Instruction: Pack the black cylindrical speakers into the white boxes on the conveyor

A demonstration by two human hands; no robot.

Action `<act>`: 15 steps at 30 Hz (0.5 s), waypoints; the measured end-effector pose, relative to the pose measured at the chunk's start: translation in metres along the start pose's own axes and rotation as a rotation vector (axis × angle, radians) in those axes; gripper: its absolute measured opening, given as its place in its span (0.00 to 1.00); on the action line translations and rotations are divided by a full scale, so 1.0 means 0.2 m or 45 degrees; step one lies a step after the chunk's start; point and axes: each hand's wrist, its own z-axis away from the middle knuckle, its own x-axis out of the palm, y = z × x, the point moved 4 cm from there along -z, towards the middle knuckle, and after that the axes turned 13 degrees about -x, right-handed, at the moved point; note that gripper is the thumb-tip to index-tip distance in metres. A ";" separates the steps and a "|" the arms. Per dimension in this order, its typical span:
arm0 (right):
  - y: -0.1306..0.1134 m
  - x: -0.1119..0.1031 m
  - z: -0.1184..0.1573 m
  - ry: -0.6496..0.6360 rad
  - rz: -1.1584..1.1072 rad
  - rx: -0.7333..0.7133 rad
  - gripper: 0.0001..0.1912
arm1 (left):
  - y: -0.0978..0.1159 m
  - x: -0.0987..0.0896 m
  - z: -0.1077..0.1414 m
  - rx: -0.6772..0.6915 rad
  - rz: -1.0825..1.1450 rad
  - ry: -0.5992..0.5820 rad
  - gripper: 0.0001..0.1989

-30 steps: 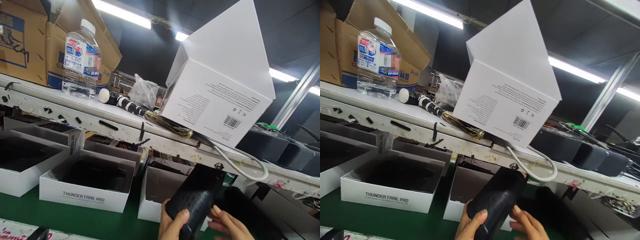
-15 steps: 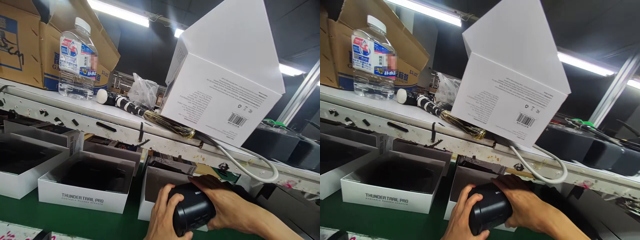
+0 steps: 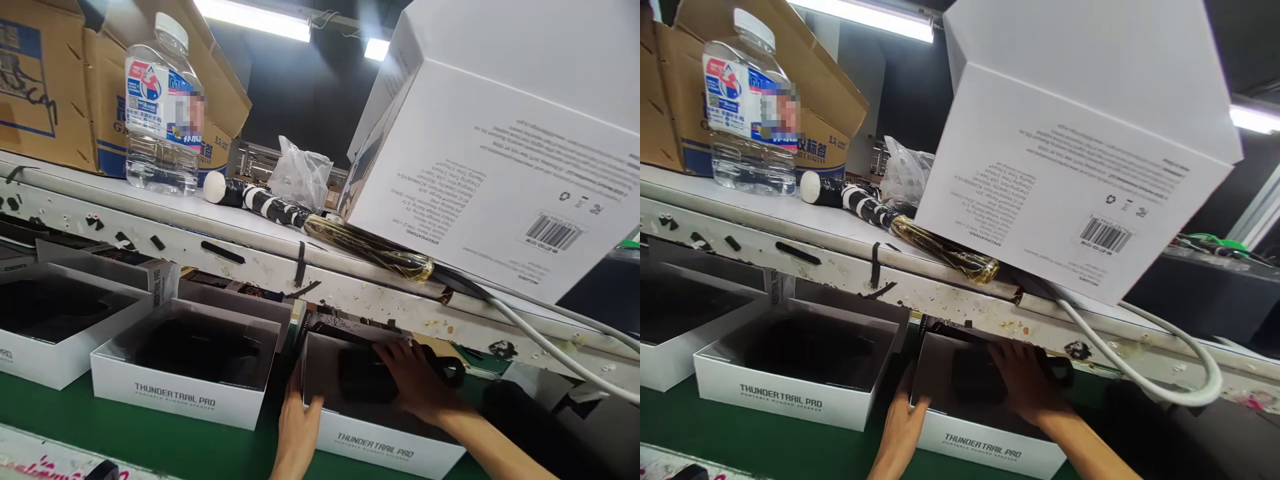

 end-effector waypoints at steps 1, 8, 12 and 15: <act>-0.03 0.04 -0.02 0.004 -0.038 -0.027 0.53 | 0.01 0.00 0.00 0.026 -0.008 -0.008 0.33; -0.12 0.42 -0.13 0.122 -0.503 -0.066 0.49 | 0.01 -0.05 0.01 0.081 -0.089 -0.032 0.31; -0.10 0.49 -0.14 0.181 -0.718 -0.118 0.45 | -0.03 -0.04 -0.03 0.084 -0.147 0.011 0.33; -0.10 0.44 -0.13 0.223 -0.780 -0.161 0.45 | -0.03 -0.02 -0.05 0.078 -0.192 -0.012 0.33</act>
